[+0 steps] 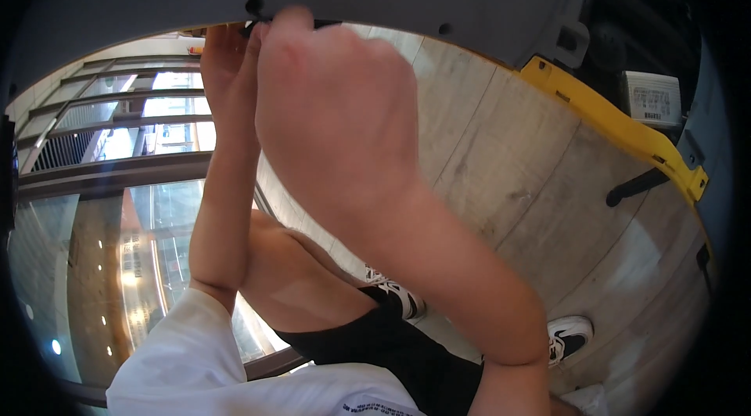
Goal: Using hex keys to remove and re-install screws on the plastic housing of a yellow electric scooter.
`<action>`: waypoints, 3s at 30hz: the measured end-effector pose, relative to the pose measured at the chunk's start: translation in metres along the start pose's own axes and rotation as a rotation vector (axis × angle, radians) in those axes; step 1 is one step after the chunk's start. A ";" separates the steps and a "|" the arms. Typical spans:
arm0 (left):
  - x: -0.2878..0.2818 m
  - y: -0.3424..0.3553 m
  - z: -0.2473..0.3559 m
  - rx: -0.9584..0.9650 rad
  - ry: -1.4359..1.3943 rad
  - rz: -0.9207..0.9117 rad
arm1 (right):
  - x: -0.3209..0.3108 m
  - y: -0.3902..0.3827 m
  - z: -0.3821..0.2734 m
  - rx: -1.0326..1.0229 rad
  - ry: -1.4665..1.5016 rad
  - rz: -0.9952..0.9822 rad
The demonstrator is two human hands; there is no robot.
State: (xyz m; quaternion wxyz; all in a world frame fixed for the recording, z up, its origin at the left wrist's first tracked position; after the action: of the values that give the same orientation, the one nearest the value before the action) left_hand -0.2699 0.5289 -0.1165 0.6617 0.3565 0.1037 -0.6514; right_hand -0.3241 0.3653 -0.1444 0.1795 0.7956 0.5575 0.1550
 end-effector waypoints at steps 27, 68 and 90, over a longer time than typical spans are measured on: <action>-0.046 -0.030 0.014 0.287 0.362 0.035 | 0.124 -0.339 0.226 -0.198 -0.599 -0.963; -0.015 -0.039 0.027 0.270 0.305 0.024 | 0.015 0.024 0.047 0.620 0.925 -0.119; 0.002 -0.052 0.060 0.472 0.404 0.023 | -0.009 0.032 -0.015 -0.369 0.095 -0.044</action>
State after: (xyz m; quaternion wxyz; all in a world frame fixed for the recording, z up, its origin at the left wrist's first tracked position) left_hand -0.3381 0.4969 -0.0918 0.5341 0.6237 0.0748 -0.5658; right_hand -0.3074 0.3487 -0.1169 0.2991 0.7285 0.5450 0.2878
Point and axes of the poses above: each hand's wrist, its own y-axis towards the middle knuckle, its own x-axis out of the palm, z = x × y, the point moved 9 cm from there along y, towards the middle knuckle, and after that the axes turned 8 degrees about y, right-handed, at the moved point
